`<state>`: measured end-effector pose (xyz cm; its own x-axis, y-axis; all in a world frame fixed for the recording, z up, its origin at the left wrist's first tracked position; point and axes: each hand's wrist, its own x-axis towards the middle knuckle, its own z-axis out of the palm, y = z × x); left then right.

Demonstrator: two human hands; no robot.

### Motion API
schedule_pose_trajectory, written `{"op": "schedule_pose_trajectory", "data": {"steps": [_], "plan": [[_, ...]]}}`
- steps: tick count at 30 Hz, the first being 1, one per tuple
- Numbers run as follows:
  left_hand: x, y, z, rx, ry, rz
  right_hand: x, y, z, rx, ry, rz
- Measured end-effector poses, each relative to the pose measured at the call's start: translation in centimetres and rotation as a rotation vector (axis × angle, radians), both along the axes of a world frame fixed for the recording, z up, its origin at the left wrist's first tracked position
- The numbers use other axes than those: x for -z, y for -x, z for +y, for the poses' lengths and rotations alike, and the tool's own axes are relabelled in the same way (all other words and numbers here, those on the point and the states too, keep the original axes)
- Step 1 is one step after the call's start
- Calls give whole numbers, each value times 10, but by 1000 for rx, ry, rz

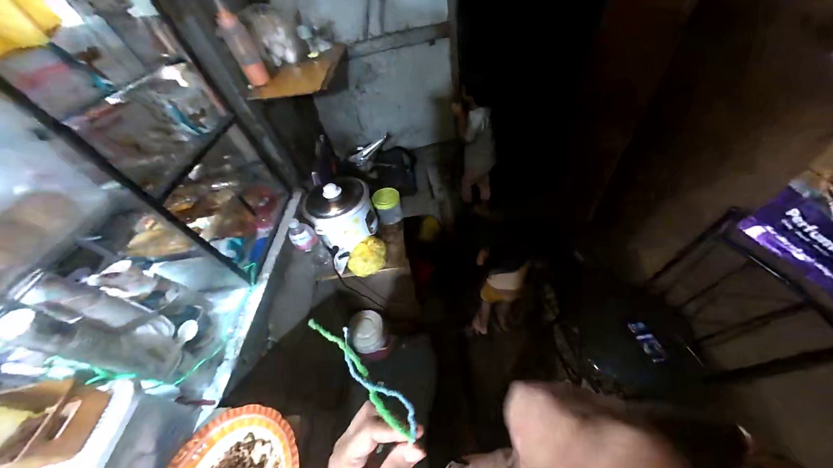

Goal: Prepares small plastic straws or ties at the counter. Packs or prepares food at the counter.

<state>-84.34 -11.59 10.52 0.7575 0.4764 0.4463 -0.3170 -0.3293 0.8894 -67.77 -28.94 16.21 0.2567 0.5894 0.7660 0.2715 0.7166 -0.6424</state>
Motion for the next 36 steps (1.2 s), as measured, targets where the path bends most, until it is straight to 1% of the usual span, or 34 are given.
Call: {"op": "schedule_pose_trajectory", "data": {"steps": [1, 2, 3, 4, 6, 9, 11, 13, 15, 17, 19, 20, 21, 22, 24, 27, 29, 31, 34, 36], "plan": [[2, -4, -3, -42, -67, 5, 13, -12, 16, -7, 126, -126], [5, -7, -6, -87, -127, 11, 28, -19, 32, 3, 276, -198], [9, -9, -8, -132, -179, 27, 43, -24, 45, -10, 410, -230], [14, -12, -10, -182, -221, 54, 57, -27, 54, -44, 485, -214], [27, -15, -14, -273, -283, 116, 76, -26, 62, -77, 494, -133], [41, -17, -19, -356, -276, 177, 86, -22, 68, -3, 423, -102], [46, -18, -23, -412, -178, 178, 92, -20, 69, -22, 367, -104], [49, -20, -27, -432, 23, 128, 96, -21, 72, -121, 314, -76], [48, -18, -31, -362, 254, 75, 98, -22, 76, -248, 324, 25], [52, -14, -31, -122, 433, 22, 96, -24, 80, -372, 386, 130], [57, -11, -29, 172, 531, -13, 93, -21, 84, -416, 387, 147], [57, -10, -28, 264, 545, -1, 90, -20, 85, -432, 382, 126], [56, -6, -26, 298, 524, 35, 89, -19, 85, -446, 381, 102], [54, -1, -24, 267, 470, 91, 89, -20, 86, -468, 385, 78], [47, 11, -22, 63, 281, 226, 93, -23, 86, -529, 428, 38], [38, 24, -24, -201, 23, 362, 98, -30, 89, -670, 624, 5], [37, 27, -31, -344, -150, 426, 103, -24, 96, -737, 735, 31], [45, 29, -35, -498, -284, 443, 110, -12, 103, -777, 815, 146], [53, 41, -36, -710, -328, 406, 97, 3, 108, -801, 997, 205], [54, 52, -38, -829, -310, 378, 95, 10, 114, -843, 1058, 95]]}}
